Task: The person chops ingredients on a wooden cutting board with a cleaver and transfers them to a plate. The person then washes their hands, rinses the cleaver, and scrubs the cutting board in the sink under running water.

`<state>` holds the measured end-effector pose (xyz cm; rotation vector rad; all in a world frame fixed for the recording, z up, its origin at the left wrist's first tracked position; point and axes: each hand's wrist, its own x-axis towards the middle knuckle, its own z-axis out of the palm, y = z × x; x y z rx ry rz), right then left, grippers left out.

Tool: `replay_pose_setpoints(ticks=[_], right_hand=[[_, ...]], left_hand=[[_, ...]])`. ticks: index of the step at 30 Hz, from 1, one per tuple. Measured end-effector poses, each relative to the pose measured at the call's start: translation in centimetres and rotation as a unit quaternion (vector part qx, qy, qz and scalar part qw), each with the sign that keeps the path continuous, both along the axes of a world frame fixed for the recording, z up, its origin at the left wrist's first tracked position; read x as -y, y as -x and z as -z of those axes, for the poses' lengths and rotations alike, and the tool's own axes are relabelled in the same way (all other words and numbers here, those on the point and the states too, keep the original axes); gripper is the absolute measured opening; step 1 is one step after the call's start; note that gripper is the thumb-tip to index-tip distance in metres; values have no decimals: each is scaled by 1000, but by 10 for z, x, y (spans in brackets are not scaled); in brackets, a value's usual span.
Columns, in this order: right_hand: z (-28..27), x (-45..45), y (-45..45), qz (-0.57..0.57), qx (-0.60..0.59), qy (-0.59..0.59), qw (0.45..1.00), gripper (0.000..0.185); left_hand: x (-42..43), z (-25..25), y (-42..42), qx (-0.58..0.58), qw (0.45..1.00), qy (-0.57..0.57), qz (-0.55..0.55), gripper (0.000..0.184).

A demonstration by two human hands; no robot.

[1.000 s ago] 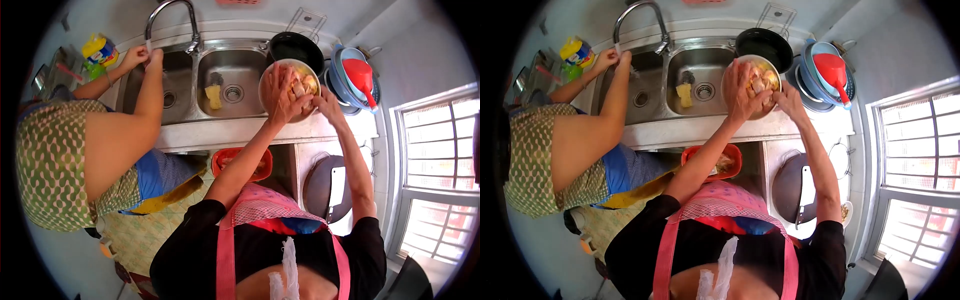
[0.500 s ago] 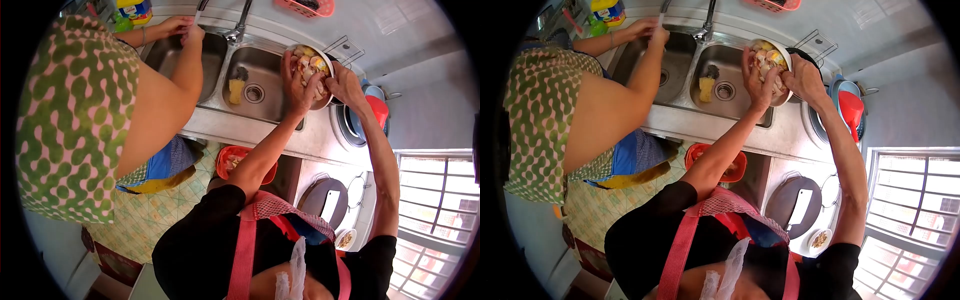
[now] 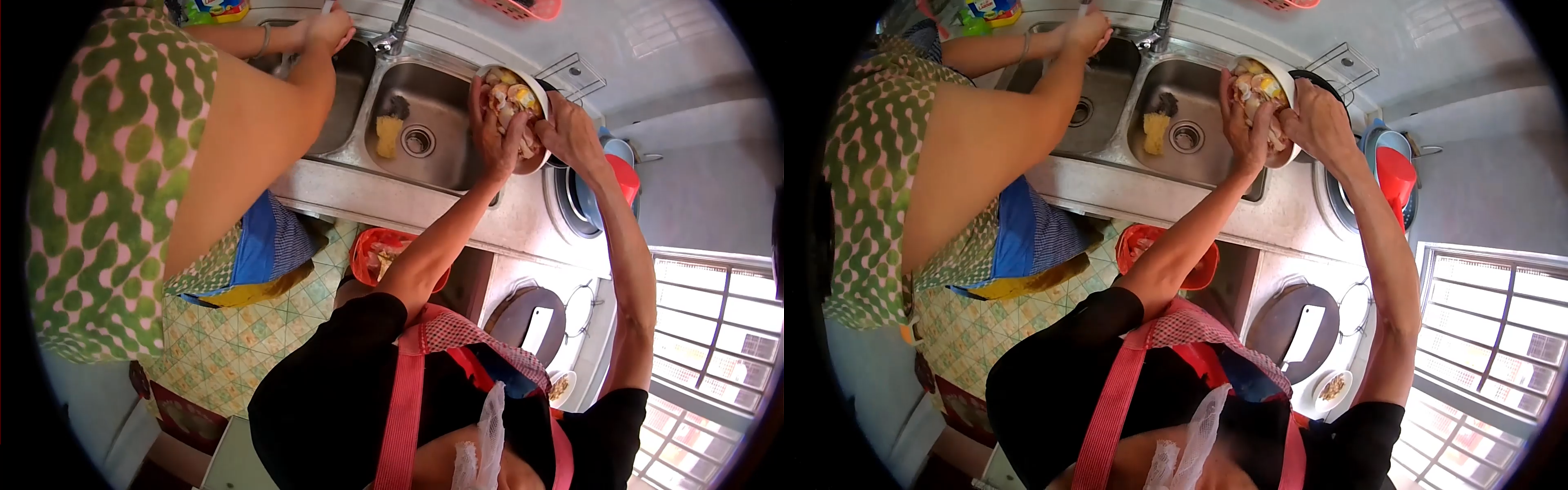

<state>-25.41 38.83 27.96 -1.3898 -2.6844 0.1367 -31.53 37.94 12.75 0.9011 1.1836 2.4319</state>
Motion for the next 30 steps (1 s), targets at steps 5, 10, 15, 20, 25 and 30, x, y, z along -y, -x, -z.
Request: replay_pose_setpoints(ticks=[5, 10, 15, 20, 25, 30], right_hand=[[3, -2, -3, -2, 1, -9, 1000, 34], [23, -2, -22, 36, -42, -6, 998, 27], [121, 31, -100, 199, -401, 260, 855, 33], [205, 103, -127, 294, -609, 430, 599, 40], [203, 148, -128, 310, -650, 439, 538, 42], [185, 168, -113, 281, -704, 394, 519, 46]], left_hand=[[-1, 2, -4, 10, 1000, -3, 7, 54], [4, 9, -3, -51, 998, 31, 6, 51], [31, 7, 8, -443, 886, 138, 12, 57], [49, 22, 18, -339, 883, 122, 300, 57], [59, 69, 54, -364, 906, 203, 73, 27], [88, 132, 18, -306, 888, 270, 213, 33]])
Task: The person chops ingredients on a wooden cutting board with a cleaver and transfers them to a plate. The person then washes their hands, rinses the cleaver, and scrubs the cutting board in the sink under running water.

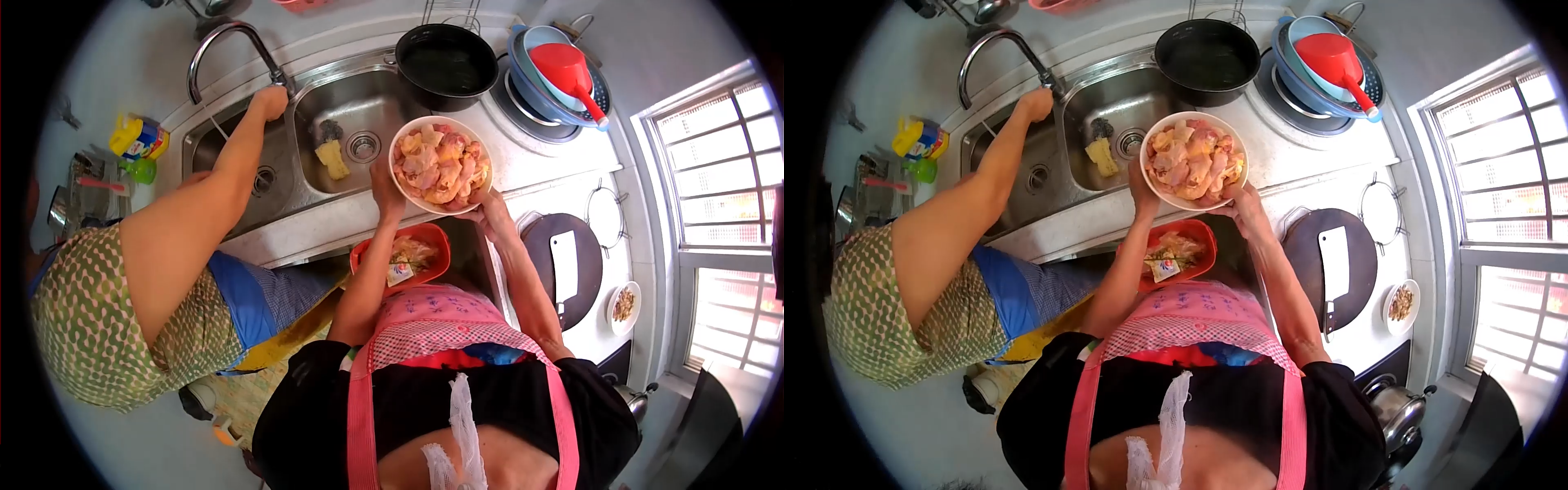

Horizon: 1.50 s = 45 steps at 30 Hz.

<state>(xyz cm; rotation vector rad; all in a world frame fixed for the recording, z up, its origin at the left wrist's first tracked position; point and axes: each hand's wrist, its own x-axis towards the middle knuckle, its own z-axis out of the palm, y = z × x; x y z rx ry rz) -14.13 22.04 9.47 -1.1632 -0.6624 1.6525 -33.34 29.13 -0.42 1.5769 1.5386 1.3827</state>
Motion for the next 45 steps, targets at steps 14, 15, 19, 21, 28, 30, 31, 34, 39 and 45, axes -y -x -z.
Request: replay_pose_setpoints(ticks=[14, 15, 19, 21, 28, 30, 31, 34, 39, 45], right_hand=[[-22, 79, -16, -110, 77, 27, 991, 49], [-14, 85, -16, -113, 57, 42, 991, 49], [-3, 92, -23, -116, 52, 69, 990, 49], [3, 87, -37, -109, 64, 75, 989, 50], [24, 41, -91, 46, 54, 12, 997, 50], [40, 17, -107, 48, 33, 24, 998, 48], [49, 5, -113, 55, 32, 17, 998, 48], [65, -20, -127, 64, 22, -6, 998, 44], [70, -43, -135, 31, 25, -6, 999, 40], [73, -42, -141, 18, 5, -4, 1000, 41]], left_hand=[[-46, -49, -6, -340, 934, -74, 83, 54], [-49, -61, -11, -323, 937, -102, 89, 53], [-58, -104, -40, -202, 951, -154, 178, 46], [-49, -102, -36, -190, 954, -124, 196, 45], [58, -54, 29, -2, 980, 106, 167, 38], [88, -43, 49, 20, 982, 126, 140, 37], [100, -39, 58, 35, 979, 159, 121, 36], [128, -26, 70, 86, 975, 188, 88, 34], [140, -18, 66, 136, 957, 223, 128, 33], [130, -41, 35, 153, 954, 214, 141, 31]])
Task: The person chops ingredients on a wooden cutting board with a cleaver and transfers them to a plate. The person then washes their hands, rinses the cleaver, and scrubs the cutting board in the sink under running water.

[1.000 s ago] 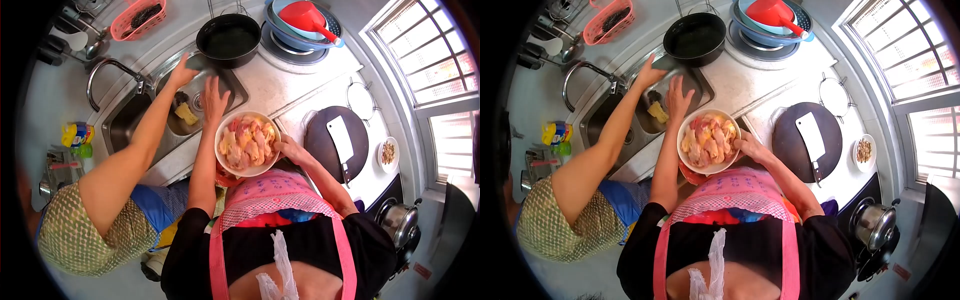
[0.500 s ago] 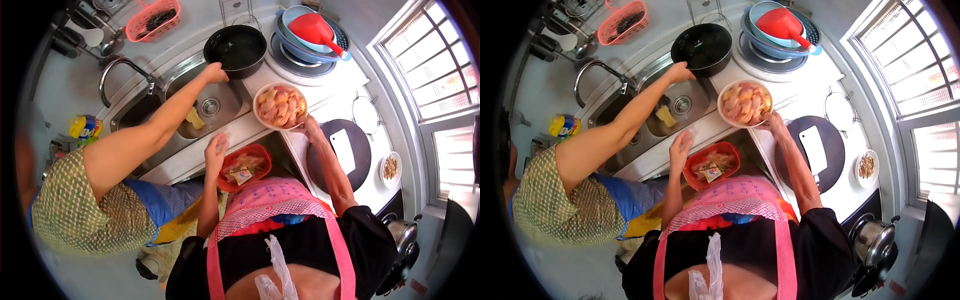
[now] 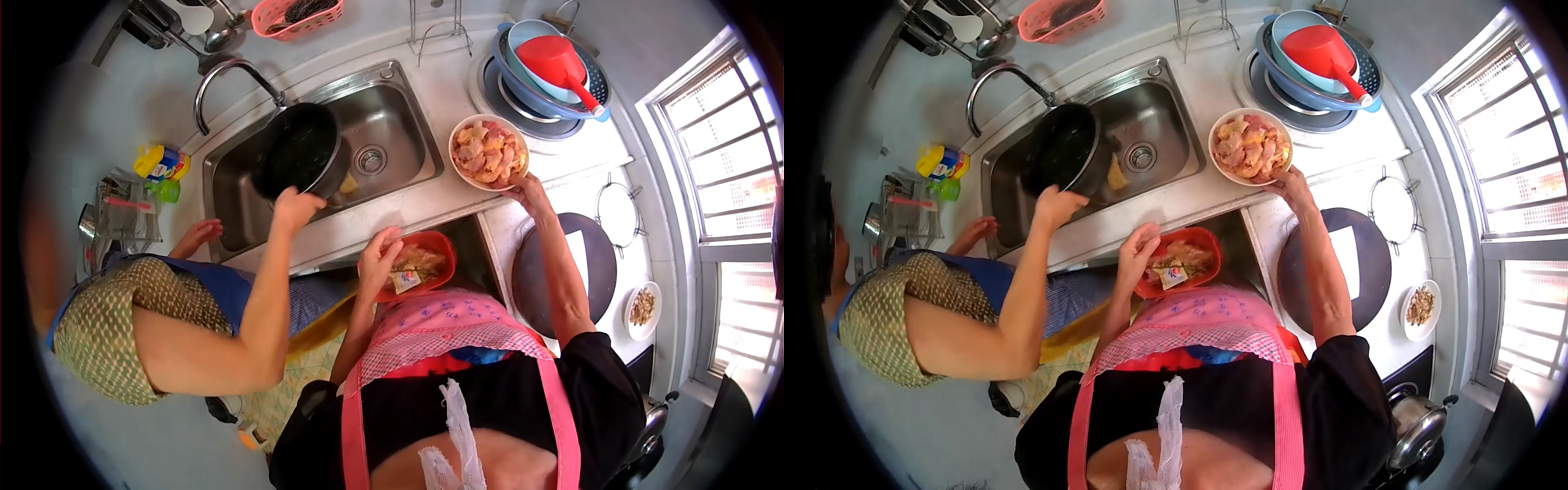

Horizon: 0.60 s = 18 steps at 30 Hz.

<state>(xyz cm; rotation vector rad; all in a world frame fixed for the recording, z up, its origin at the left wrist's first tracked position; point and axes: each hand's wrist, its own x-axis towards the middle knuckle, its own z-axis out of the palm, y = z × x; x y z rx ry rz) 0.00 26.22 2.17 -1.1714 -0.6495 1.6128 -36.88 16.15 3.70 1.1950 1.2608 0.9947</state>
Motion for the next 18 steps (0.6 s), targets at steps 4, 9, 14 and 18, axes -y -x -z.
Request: replay_pose_setpoints(ticks=[4, 9, 14, 18], right_hand=[[7, 9, -7, 36, 7, 13, 999, 52], [-46, 53, -5, 110, 133, -11, 985, 54], [-61, 88, 1, 4, 150, 25, 988, 43], [-54, 93, 22, -115, 150, 24, 982, 37]], left_hand=[[-15, -9, -11, 83, 996, 18, 8, 30], [-38, -17, -5, 432, 890, 132, -58, 49], [-42, -29, 8, 613, 778, 91, -104, 68], [-36, -31, 19, 633, 758, 67, -140, 68]])
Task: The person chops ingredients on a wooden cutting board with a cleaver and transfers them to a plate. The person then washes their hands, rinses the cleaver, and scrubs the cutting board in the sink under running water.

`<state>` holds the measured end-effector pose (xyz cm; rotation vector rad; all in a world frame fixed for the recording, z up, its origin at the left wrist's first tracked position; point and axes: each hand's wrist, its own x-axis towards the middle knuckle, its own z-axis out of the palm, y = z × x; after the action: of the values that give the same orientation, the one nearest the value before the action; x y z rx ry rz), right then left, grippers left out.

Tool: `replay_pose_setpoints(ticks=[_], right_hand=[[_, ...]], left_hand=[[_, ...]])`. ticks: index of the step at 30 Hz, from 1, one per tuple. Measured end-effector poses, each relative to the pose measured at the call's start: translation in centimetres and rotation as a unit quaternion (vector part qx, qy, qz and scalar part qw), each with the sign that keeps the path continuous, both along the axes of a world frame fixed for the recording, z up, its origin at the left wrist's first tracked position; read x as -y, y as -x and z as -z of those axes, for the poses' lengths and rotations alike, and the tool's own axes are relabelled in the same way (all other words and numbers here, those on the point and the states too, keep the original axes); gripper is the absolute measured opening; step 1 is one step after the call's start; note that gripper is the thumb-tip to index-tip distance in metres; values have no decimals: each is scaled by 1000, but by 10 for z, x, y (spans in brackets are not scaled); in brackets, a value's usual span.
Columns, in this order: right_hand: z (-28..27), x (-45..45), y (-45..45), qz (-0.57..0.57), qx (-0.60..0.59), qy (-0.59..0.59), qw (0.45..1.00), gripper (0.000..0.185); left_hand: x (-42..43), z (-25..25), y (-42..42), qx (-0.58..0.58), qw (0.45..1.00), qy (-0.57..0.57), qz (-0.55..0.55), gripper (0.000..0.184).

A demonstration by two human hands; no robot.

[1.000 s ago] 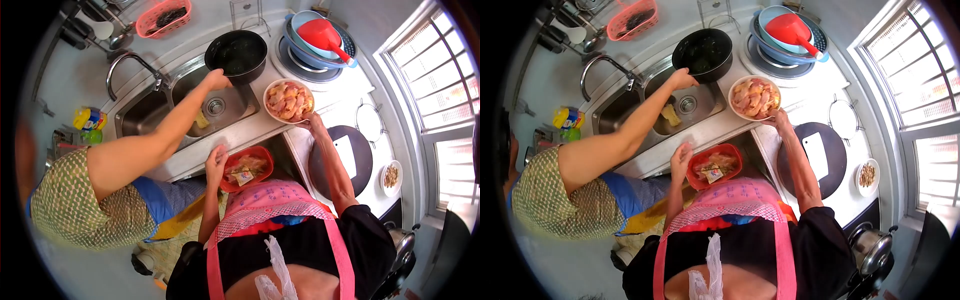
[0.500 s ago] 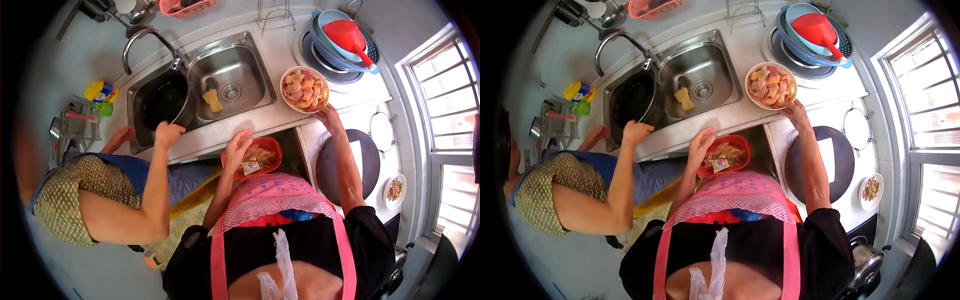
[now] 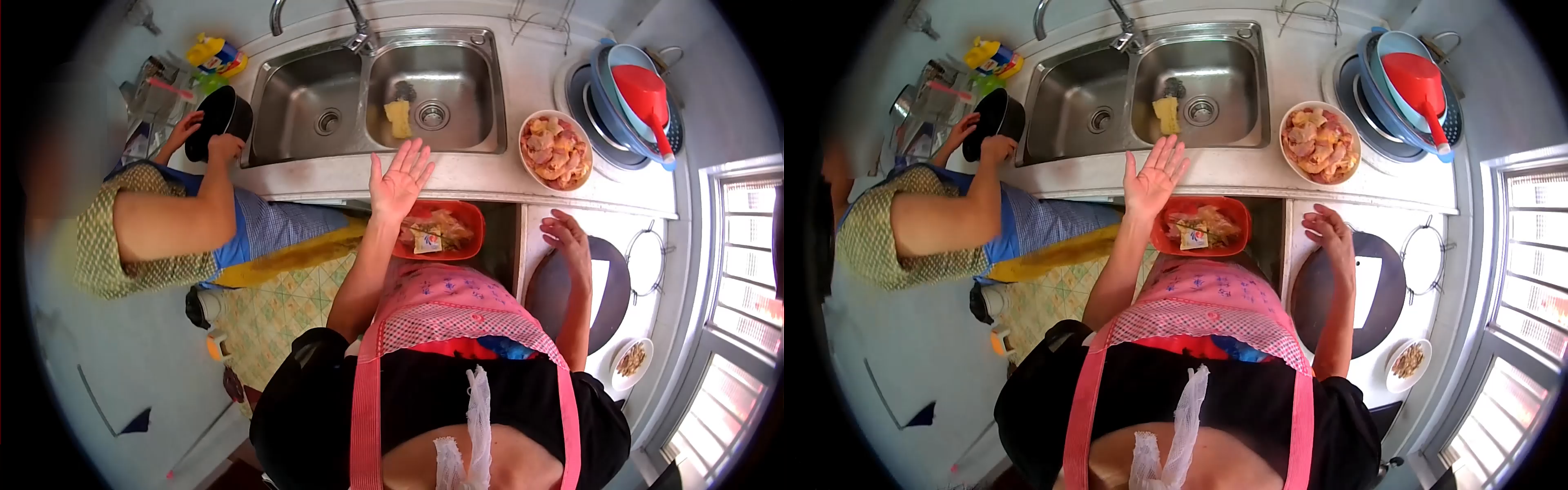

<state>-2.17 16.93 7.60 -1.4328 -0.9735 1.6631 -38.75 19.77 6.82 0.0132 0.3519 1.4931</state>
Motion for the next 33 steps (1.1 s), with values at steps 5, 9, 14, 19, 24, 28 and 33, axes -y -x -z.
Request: replay_pose_setpoints(ticks=[5, 9, 14, 19, 24, 28, 33], right_hand=[[15, -6, 44, -131, -54, 2, 990, 35], [27, -12, 100, -186, -52, -2, 981, 29], [29, -80, 200, -220, 107, -202, 948, 20], [-4, -218, 344, -145, 269, -423, 853, 23], [0, -348, 458, -95, 418, -541, 724, 22], [17, -379, 483, -305, 552, -396, 668, 25], [47, -359, 495, -200, 566, -398, 694, 20]], left_hand=[[12, -1, 22, -16, 998, 17, -55, 64], [13, 8, 58, -34, 994, 28, -95, 56], [-20, 25, 126, -65, 993, 21, -96, 43], [-83, 27, 205, -134, 985, 52, -98, 37], [-142, 16, 264, -168, 970, 119, -128, 31], [-187, 14, 289, -186, 962, 154, -127, 32], [-242, 22, 305, -93, 974, 161, -126, 23]])
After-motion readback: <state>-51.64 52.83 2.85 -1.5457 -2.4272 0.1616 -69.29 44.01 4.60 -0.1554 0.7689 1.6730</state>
